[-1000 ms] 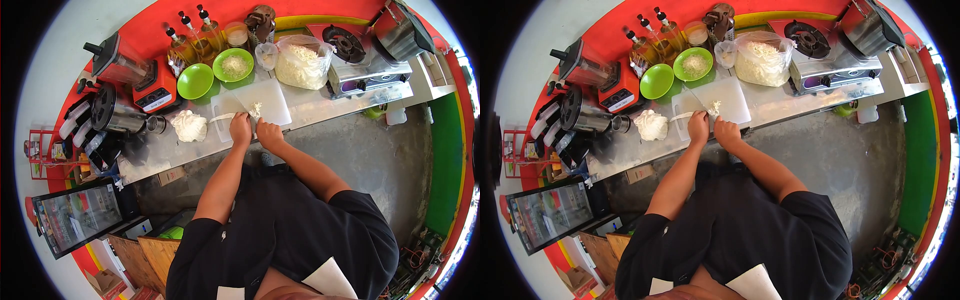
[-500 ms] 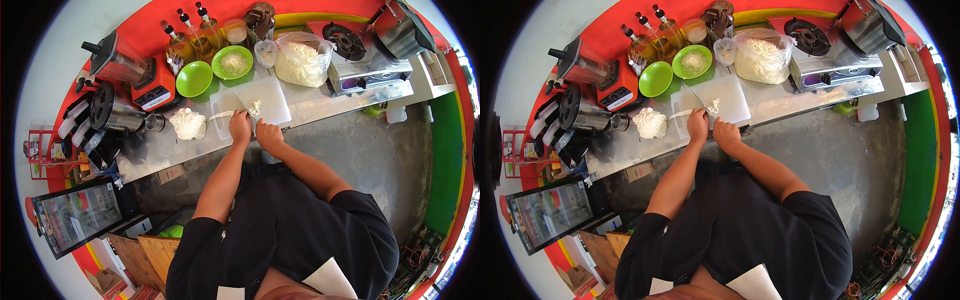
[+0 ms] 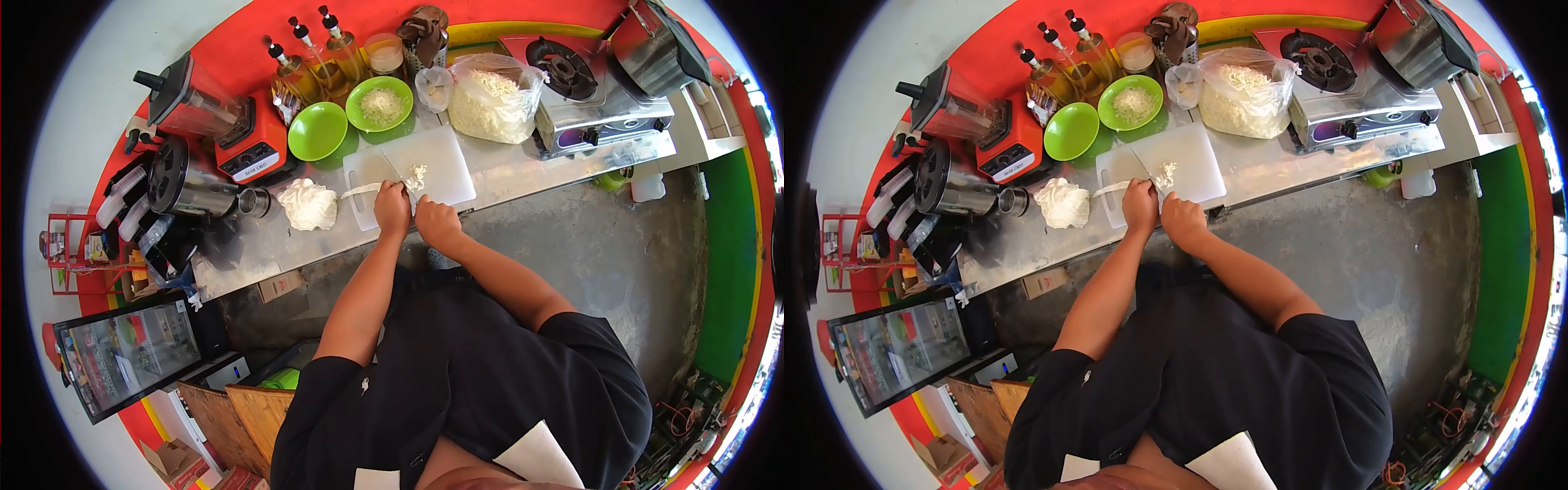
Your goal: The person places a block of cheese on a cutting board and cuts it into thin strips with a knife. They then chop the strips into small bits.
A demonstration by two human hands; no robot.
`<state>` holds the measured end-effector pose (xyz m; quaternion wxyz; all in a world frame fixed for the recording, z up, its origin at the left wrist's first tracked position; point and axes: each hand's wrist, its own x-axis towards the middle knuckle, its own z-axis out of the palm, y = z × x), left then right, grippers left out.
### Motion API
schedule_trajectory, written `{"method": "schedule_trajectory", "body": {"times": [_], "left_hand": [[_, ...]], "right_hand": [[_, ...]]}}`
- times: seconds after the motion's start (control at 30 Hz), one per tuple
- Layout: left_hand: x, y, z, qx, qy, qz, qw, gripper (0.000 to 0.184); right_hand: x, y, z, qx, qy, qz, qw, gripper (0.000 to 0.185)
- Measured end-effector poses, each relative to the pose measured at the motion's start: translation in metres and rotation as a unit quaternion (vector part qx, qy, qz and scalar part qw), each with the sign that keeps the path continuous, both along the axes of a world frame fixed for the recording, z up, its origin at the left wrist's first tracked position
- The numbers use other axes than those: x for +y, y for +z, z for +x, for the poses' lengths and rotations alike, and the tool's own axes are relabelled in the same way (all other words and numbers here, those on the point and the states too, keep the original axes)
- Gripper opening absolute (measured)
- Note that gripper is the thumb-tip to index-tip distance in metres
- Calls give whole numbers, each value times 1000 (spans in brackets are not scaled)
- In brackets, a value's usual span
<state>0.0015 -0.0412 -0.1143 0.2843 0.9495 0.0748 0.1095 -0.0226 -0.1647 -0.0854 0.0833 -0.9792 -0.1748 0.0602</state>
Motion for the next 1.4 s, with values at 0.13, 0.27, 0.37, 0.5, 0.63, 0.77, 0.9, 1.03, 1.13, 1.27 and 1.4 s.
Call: {"method": "schedule_trajectory", "body": {"times": [0.13,0.27,0.37,0.5,0.63,0.77,0.9,1.03,1.13,1.27,1.4], "left_hand": [[-1,3,-2,-19,0,-2,1000,10],[-2,3,-4,-39,-2,-19,999,10],[-1,1,-5,-51,-21,-23,998,11],[0,-3,-6,-46,-19,-43,998,12],[-2,-3,-4,-40,-5,-40,998,11],[-3,-1,-4,-52,4,-38,998,10],[-3,1,-4,-49,2,-46,998,9],[-1,-3,-7,-66,-8,-82,994,9],[3,-8,-6,-79,-18,-96,992,9],[2,-11,-3,-59,-1,-92,994,9],[2,-7,-2,-55,11,-99,994,7]], "right_hand": [[0,-14,-1,14,-33,26,999,8],[0,-21,9,21,-25,32,999,8],[-2,-8,18,39,-17,44,998,9],[-3,4,17,59,3,29,998,10],[-3,5,4,47,1,16,999,10],[1,-3,0,64,-38,26,997,9],[1,-8,7,63,-37,26,997,9],[2,0,17,55,-14,32,998,10],[5,3,15,58,-14,26,998,10],[1,-1,2,23,0,11,1000,9],[2,-8,-1,57,-37,29,997,8]]}}
